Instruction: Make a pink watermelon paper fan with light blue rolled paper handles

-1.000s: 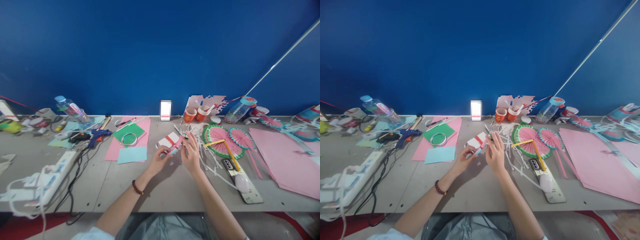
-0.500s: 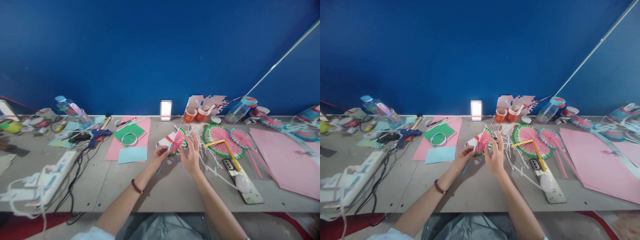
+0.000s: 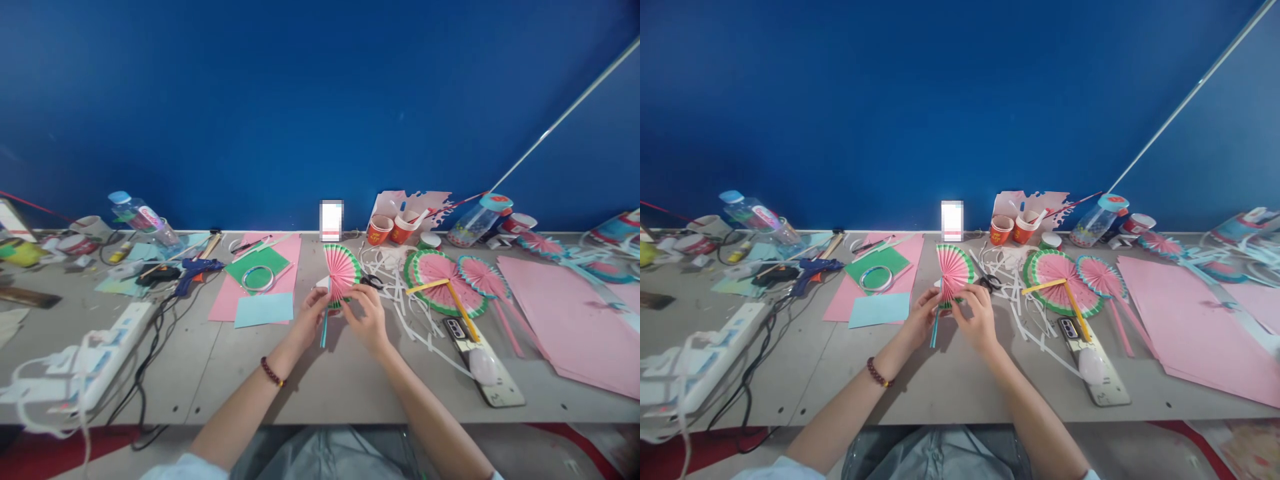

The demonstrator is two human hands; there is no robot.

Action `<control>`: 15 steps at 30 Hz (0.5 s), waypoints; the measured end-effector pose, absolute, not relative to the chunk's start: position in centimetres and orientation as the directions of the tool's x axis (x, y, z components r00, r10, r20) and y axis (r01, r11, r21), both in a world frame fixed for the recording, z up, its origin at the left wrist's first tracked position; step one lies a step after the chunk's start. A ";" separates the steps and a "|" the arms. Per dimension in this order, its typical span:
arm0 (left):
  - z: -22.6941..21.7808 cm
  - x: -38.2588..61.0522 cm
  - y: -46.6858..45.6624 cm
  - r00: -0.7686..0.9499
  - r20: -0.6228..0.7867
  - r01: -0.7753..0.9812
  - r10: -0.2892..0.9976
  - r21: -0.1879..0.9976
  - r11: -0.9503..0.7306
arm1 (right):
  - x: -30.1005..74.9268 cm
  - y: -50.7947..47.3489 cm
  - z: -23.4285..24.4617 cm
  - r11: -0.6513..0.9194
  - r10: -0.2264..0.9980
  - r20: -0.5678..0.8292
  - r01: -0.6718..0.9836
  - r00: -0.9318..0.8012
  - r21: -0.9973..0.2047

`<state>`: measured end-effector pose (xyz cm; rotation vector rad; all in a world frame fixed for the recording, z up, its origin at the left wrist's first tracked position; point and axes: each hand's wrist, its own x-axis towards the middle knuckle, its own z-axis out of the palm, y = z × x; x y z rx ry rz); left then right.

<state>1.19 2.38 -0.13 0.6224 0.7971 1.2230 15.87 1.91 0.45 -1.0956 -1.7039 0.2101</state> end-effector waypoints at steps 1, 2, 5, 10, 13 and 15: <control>-0.2 1.2 2.4 0.138 -0.196 -0.566 0.971 0.789 0.239 | 15.9 2.0 0.4 0.561 0.741 0.671 0.567 -0.020 -0.603; -0.3 1.2 2.5 0.134 -0.195 -0.563 0.971 0.792 0.237 | 16.0 2.0 0.3 0.558 0.738 0.674 0.573 -0.012 -0.600; -0.6 1.2 2.6 0.140 -0.197 -0.554 0.970 0.797 0.242 | 16.1 2.1 0.3 0.553 0.735 0.678 0.589 -0.012 -0.589; -0.7 1.3 2.5 0.144 -0.191 -0.510 0.971 0.826 0.238 | 16.0 2.0 0.4 0.555 0.727 0.685 0.631 -0.051 -0.542; -0.7 1.4 2.5 0.128 -0.175 -0.486 0.976 0.847 0.216 | 15.9 1.8 0.6 0.534 0.737 0.675 0.640 -0.033 -0.552; -0.6 1.4 2.4 0.130 -0.154 -0.473 0.979 0.859 0.198 | 15.8 1.8 0.6 0.526 0.737 0.676 0.640 -0.013 -0.560</control>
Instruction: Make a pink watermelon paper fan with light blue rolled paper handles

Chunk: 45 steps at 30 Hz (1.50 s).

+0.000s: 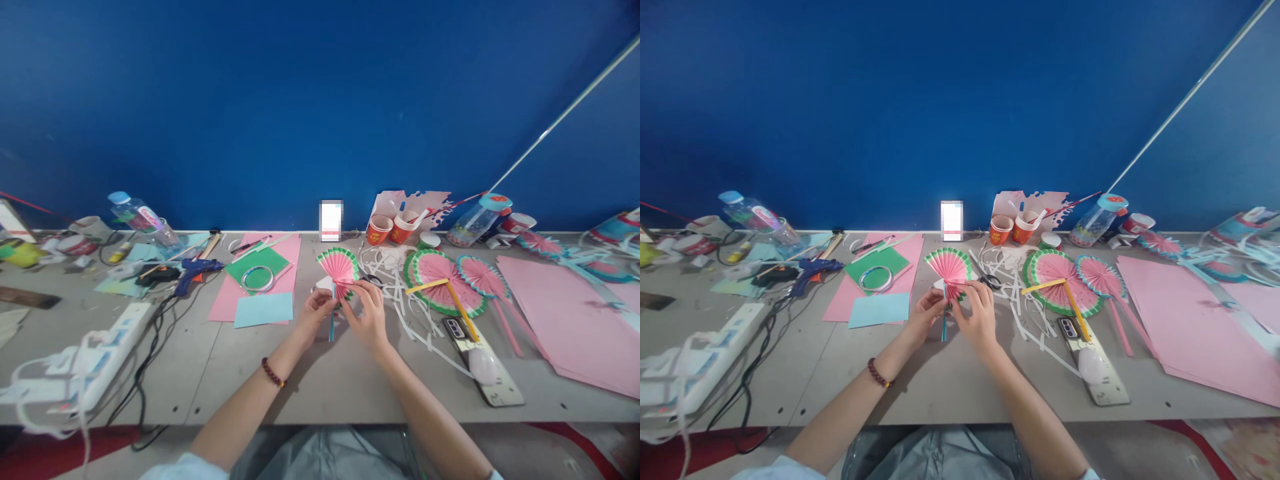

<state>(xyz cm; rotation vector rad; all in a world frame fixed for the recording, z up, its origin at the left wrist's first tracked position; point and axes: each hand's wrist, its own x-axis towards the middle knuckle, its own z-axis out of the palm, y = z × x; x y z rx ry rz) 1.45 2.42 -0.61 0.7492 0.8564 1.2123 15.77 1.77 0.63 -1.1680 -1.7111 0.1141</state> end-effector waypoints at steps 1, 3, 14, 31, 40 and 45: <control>-0.6 1.5 2.4 0.133 -0.148 -0.465 0.980 0.864 0.194 | 15.7 1.7 0.6 0.523 0.734 0.679 0.642 -0.006 -0.561; -0.4 1.6 2.3 0.136 -0.147 -0.451 0.980 0.871 0.193 | 15.7 1.7 0.6 0.517 0.733 0.681 0.646 0.006 -0.562; -0.1 2.0 2.1 0.069 -0.006 -0.278 0.998 0.960 0.025 | 15.7 1.9 0.2 0.432 0.849 0.517 0.425 0.106 -0.796; 1.2 1.7 1.2 -0.074 0.319 0.042 0.945 0.948 -0.317 | 15.7 2.7 -0.6 0.170 0.985 0.152 -0.292 0.084 -0.941; 0.3 2.1 1.4 -0.058 0.174 -0.013 0.983 0.984 -0.175 | 16.5 3.0 -0.1 0.231 0.968 0.190 -0.295 0.162 -0.927; 0.1 2.2 1.6 -0.056 0.049 -0.187 0.997 0.981 -0.059 | 16.5 3.1 -0.5 0.212 0.971 0.167 -0.285 0.172 -0.935</control>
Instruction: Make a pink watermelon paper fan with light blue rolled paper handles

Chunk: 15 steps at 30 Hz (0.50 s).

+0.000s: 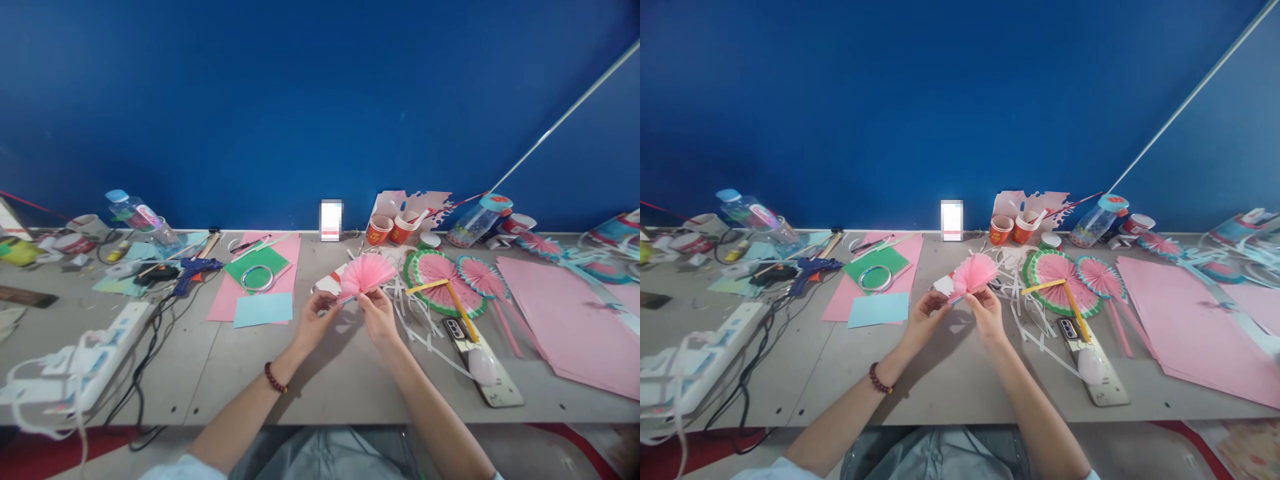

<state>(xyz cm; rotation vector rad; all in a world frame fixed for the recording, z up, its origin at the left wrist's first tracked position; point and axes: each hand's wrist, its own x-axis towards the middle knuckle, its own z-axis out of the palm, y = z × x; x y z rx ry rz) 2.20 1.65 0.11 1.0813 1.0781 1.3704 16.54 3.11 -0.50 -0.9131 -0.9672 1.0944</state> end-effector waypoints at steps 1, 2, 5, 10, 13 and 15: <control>0.0 2.2 1.7 -0.065 0.043 -0.209 0.997 0.976 -0.056 | 16.5 3.1 -0.6 0.201 0.973 0.158 -0.278 0.171 -0.939; 0.0 2.1 1.8 -0.074 0.037 -0.232 0.997 0.971 -0.053 | 16.4 3.1 -0.7 0.193 0.974 0.151 -0.268 0.169 -0.944; -0.1 2.0 1.9 -0.087 0.006 -0.298 0.996 0.954 -0.031 | 16.1 3.0 -0.7 0.195 0.974 0.156 -0.252 0.167 -0.948; -0.2 1.9 1.9 -0.084 -0.005 -0.301 0.996 0.954 -0.021 | 16.0 3.0 -0.5 0.203 0.979 0.186 -0.254 0.088 -0.946; -0.1 2.0 1.8 -0.043 0.017 -0.267 0.999 0.963 -0.028 | 16.2 3.0 -0.4 0.186 0.982 0.173 -0.235 0.073 -0.954; 0.1 2.0 1.7 -0.034 0.028 -0.232 0.999 0.972 -0.035 | 16.3 3.1 -0.3 0.188 0.980 0.170 -0.204 0.102 -0.961</control>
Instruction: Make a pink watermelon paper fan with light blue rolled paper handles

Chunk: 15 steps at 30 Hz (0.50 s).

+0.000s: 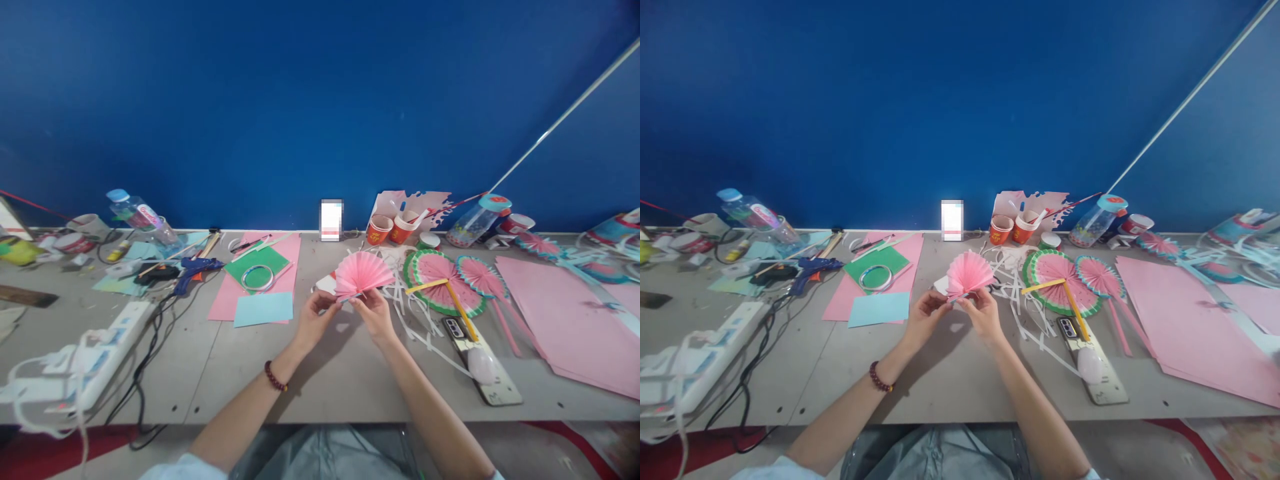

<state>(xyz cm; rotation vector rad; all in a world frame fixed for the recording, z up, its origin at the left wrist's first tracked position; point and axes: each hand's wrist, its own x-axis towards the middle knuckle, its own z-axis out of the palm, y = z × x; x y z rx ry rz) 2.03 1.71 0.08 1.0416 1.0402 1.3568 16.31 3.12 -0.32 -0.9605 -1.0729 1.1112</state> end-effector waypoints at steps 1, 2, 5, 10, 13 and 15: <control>0.2 2.0 1.6 -0.046 0.038 -0.205 0.998 0.978 -0.047 | 16.4 3.2 -0.3 0.195 0.977 0.175 -0.183 0.123 -0.964; 0.3 2.0 1.5 -0.071 0.061 -0.169 0.996 0.983 -0.072 | 16.4 3.2 -0.3 0.205 0.973 0.182 -0.160 0.144 -0.966; 0.7 1.8 1.2 -0.133 0.222 0.006 0.966 0.975 -0.223 | 16.6 3.2 -0.6 0.224 0.962 0.204 -0.096 0.182 -0.970; 1.3 1.4 0.9 -0.020 0.363 0.137 0.932 0.924 -0.357 | 16.7 3.2 -1.0 0.270 0.955 0.265 -0.017 0.130 -0.963; 1.2 1.4 1.0 -0.034 0.355 0.108 0.934 0.930 -0.350 | 16.6 3.1 -1.1 0.262 0.957 0.254 -0.043 0.140 -0.964; 1.1 1.4 1.0 -0.048 0.366 0.102 0.929 0.927 -0.360 | 16.4 3.1 -1.0 0.225 0.967 0.212 -0.090 0.139 -0.970</control>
